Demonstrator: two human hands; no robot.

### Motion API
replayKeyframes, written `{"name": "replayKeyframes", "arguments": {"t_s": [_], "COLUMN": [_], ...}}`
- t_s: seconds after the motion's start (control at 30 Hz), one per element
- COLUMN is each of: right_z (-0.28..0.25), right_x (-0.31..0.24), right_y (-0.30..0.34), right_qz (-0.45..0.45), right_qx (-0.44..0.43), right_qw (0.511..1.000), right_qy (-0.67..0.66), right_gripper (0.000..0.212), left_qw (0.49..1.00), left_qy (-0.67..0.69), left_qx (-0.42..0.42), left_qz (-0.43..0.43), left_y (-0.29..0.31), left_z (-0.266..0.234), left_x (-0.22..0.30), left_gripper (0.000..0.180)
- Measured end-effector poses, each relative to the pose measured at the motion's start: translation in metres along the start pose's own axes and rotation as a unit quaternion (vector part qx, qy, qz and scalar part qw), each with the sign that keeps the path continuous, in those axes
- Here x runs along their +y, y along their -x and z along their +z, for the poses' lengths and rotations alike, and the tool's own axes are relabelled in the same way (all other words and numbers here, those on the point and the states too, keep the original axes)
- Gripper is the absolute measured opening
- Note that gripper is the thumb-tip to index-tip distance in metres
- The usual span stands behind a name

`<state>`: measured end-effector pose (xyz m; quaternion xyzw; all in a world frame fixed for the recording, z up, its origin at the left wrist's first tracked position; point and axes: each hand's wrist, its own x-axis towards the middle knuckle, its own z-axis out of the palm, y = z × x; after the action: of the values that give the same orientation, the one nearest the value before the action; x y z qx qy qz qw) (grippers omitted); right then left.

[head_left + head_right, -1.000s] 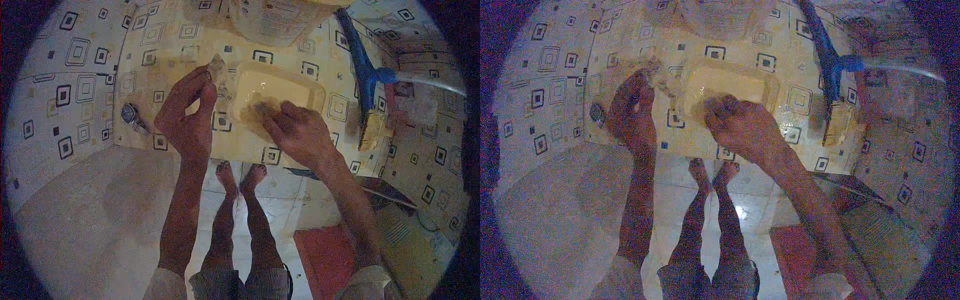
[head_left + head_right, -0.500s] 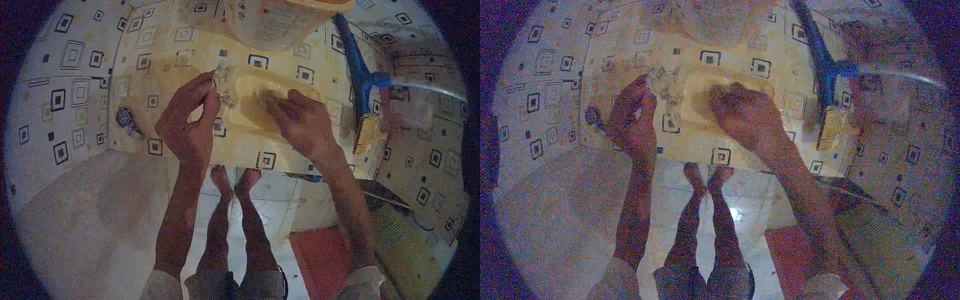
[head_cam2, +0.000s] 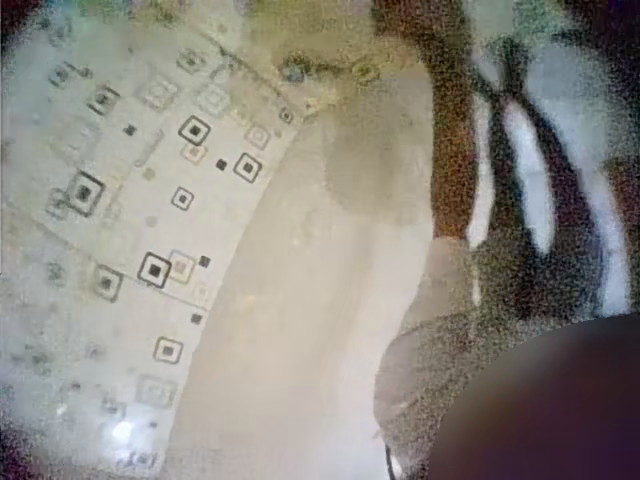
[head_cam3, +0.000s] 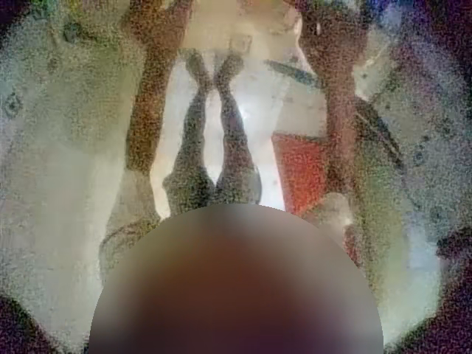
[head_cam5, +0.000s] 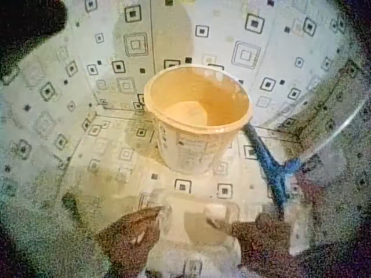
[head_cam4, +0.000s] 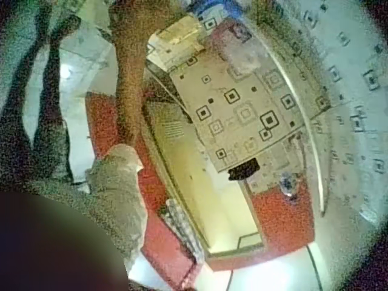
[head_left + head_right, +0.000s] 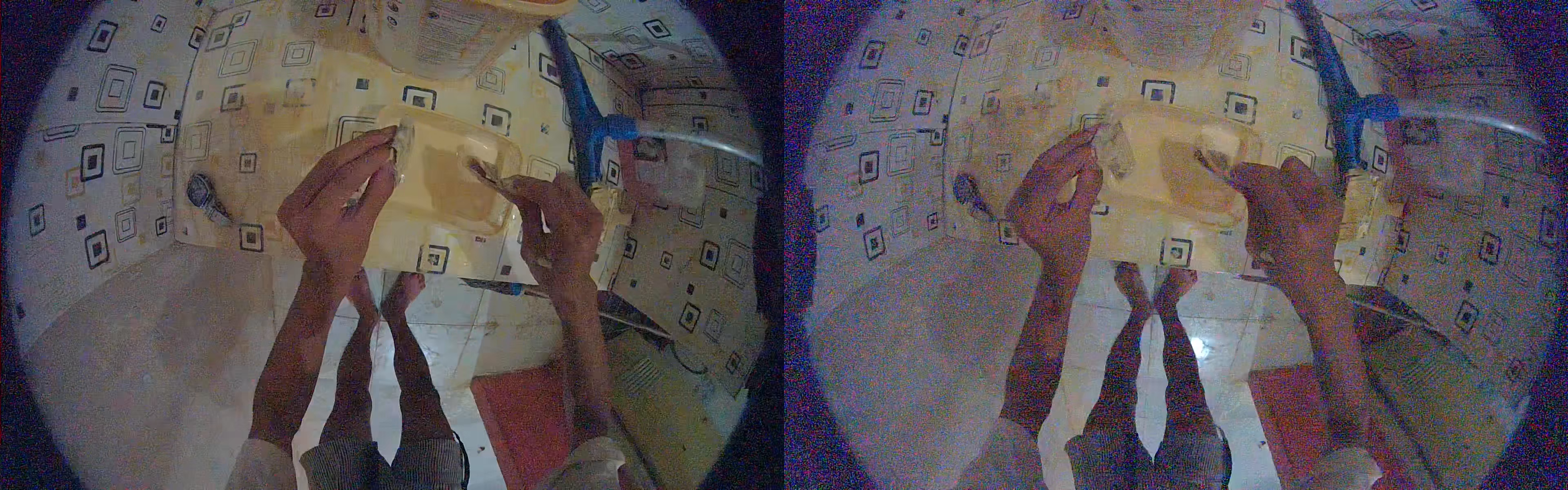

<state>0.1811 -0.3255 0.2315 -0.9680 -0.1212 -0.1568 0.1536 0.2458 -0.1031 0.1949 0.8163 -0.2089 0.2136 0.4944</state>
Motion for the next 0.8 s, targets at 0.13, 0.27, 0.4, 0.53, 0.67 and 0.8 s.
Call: {"name": "replayKeyframes", "arguments": {"t_s": [0.13, 0.27, 0.4, 0.53, 0.67, 0.8], "right_z": [0.002, 0.013, 0.010, 0.004, -0.010, -0.010], "right_x": [-0.002, -0.008, -0.005, -0.014, -0.031, -0.031], "right_y": [0.007, 0.009, 0.017, 0.019, 0.008, 0.009], "right_qz": [0.075, 0.122, 0.134, 0.183, 0.329, 0.250], "right_qx": [-0.009, 0.047, 0.057, 0.072, 0.011, 0.018], "right_qw": [0.997, 0.988, 0.987, 0.973, 0.922, 0.946], "right_qy": [-0.004, -0.086, -0.067, -0.122, -0.205, -0.207], "right_gripper": [0.024, 0.018, 0.019, 0.017, 0.014, 0.014], "left_qw": [0.999, 0.999, 0.999, 0.999, 0.997, 0.991], "left_qy": [-0.006, -0.010, 0.003, -0.002, -0.030, -0.061], "left_qx": [-0.029, -0.047, -0.036, -0.037, -0.041, -0.074], "left_qz": [-0.019, 0.000, 0.014, 0.028, 0.058, 0.090], "left_y": [0.002, 0.007, 0.007, 0.007, 0.011, 0.014], "left_z": [0.003, 0.005, 0.014, 0.016, 0.015, 0.018], "left_x": [0.004, 0.016, 0.018, 0.016, 0.017, 0.028], "left_gripper": [0.022, 0.019, 0.018, 0.018, 0.020, 0.021]}}
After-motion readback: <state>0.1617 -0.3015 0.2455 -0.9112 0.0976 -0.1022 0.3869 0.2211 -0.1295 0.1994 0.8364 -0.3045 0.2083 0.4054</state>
